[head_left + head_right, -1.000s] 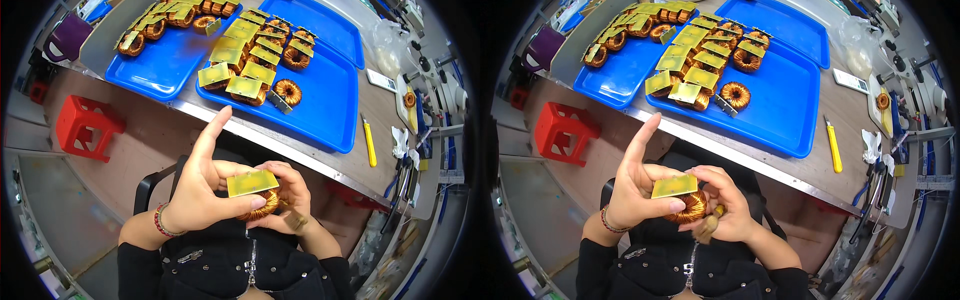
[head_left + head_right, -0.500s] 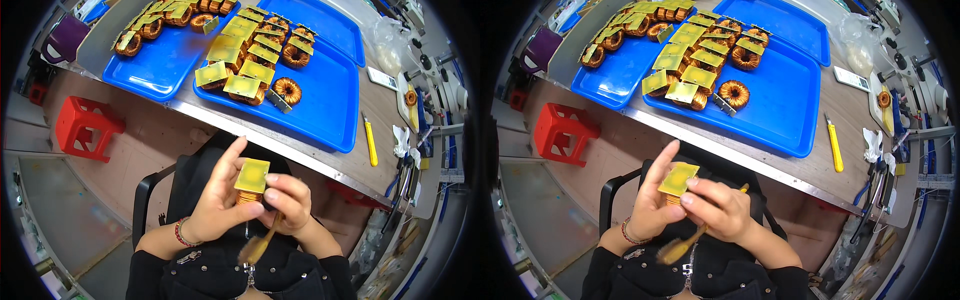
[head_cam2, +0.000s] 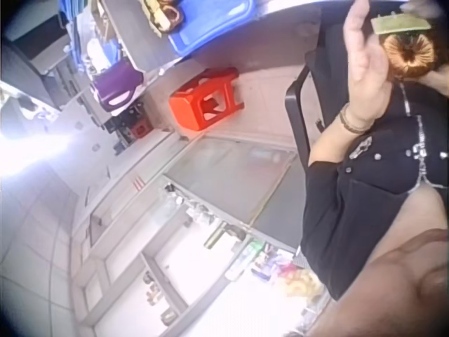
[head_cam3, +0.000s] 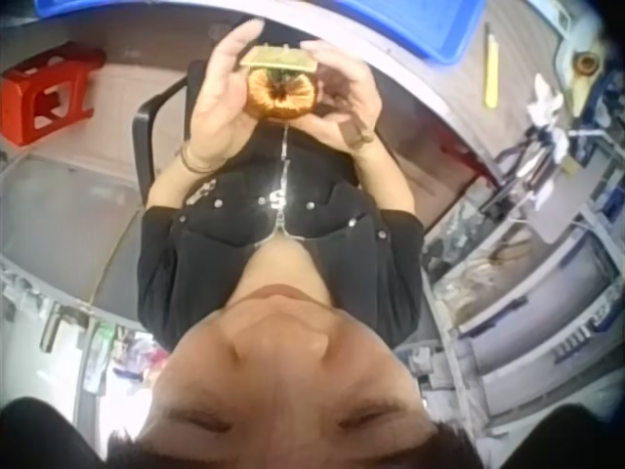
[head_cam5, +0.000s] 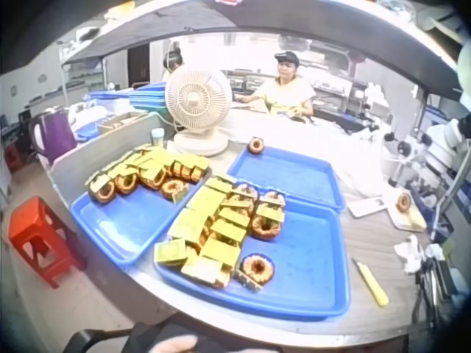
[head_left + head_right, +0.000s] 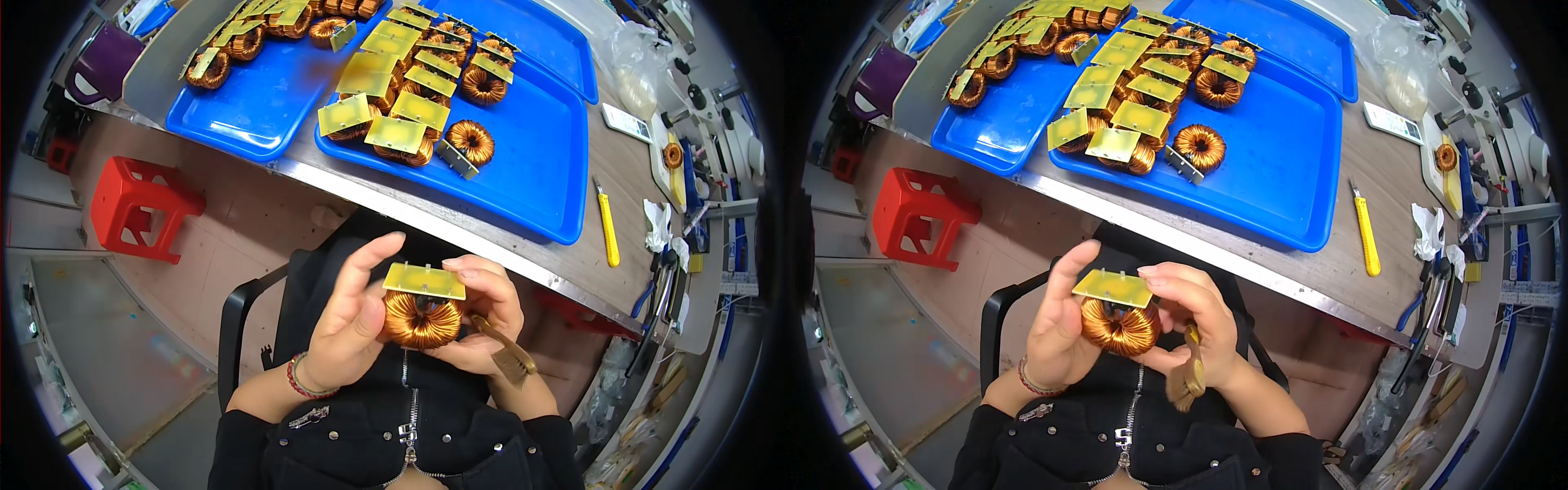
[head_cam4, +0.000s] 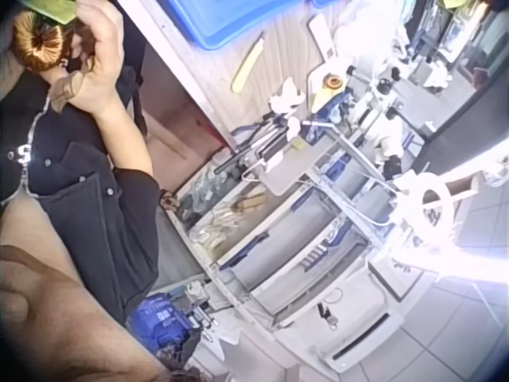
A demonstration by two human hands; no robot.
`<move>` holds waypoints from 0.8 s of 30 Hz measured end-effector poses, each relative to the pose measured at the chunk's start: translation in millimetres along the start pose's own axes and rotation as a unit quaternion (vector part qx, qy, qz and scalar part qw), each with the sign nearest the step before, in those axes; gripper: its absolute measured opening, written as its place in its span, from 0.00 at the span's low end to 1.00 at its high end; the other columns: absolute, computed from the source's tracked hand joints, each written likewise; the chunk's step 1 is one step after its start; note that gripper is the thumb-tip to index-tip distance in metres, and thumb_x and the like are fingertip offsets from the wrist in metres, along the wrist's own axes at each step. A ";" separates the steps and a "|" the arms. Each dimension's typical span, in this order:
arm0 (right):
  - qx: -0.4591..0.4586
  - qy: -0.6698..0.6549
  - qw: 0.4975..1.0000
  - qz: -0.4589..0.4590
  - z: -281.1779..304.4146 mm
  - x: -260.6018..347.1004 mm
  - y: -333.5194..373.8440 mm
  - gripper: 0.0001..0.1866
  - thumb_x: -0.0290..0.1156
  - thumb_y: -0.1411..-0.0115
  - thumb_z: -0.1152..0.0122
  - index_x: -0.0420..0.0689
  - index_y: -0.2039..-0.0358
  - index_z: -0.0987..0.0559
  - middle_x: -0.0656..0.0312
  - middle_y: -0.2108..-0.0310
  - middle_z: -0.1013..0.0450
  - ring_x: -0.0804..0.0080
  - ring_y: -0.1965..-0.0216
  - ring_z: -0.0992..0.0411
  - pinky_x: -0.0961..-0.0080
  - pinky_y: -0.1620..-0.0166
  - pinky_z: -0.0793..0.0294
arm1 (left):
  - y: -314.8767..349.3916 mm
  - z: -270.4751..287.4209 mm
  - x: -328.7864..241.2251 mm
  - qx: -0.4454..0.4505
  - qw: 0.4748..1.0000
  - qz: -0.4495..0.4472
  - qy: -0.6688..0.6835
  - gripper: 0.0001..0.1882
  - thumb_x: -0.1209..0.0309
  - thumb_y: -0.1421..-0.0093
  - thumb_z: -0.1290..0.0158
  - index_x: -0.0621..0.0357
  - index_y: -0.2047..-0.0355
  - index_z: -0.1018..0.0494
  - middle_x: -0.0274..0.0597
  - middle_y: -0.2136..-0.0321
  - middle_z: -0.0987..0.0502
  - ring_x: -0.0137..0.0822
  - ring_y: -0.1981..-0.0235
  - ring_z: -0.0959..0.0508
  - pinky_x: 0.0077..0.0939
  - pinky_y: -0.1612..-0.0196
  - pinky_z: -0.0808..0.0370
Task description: The person sits at a workbench and uses a small brush to clean or apply a substance to copper-wound toroidal inductors. They handle the components one at a time, rotating them to access different sides, and place them on blue trays. The person also briefly moves a tray to clear workspace.
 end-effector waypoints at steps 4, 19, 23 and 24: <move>0.002 0.176 0.979 0.106 -6.8 17.4 -6.6 0.30 0.22 0.64 0.30 0.45 0.57 0.29 0.55 0.58 0.33 0.70 0.71 0.28 0.82 0.74 0.28 | -4.1 -8.3 -4.5 0.001 0.984 -0.072 -0.163 0.38 0.64 0.42 0.48 0.60 0.40 0.59 0.42 0.51 0.40 0.31 0.48 0.38 0.27 0.46 0.40; -0.097 0.457 0.858 0.214 17.1 35.2 0.2 0.12 0.23 0.61 0.32 0.47 0.80 0.28 0.60 0.73 0.33 0.72 0.86 0.36 0.79 0.84 0.39 | -5.7 17.7 11.2 -0.053 0.979 0.023 0.195 0.33 0.54 0.36 0.69 0.63 0.38 0.62 0.50 0.48 0.38 0.43 0.47 0.36 0.38 0.45 0.37; 0.012 0.442 0.873 0.203 8.8 40.6 -3.8 0.12 0.21 0.63 0.32 0.45 0.77 0.26 0.58 0.73 0.32 0.72 0.85 0.36 0.83 0.83 0.37 | -5.3 11.0 8.9 -0.048 0.994 0.015 0.098 0.36 0.51 0.38 0.65 0.60 0.38 0.60 0.52 0.49 0.39 0.46 0.47 0.37 0.40 0.46 0.38; -0.042 0.468 0.864 0.181 22.3 36.9 -9.9 0.12 0.19 0.63 0.33 0.43 0.77 0.26 0.57 0.73 0.32 0.71 0.85 0.35 0.81 0.83 0.36 | -6.1 13.7 6.2 -0.038 0.996 0.011 0.086 0.36 0.51 0.38 0.64 0.59 0.38 0.60 0.52 0.49 0.39 0.46 0.47 0.37 0.40 0.45 0.39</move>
Point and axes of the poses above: each hand's wrist, its own y-axis away from the middle knuckle, its own z-axis out of the back of the hand, x = y × z, the point moved 6 cm from there along -y, towards the middle knuckle
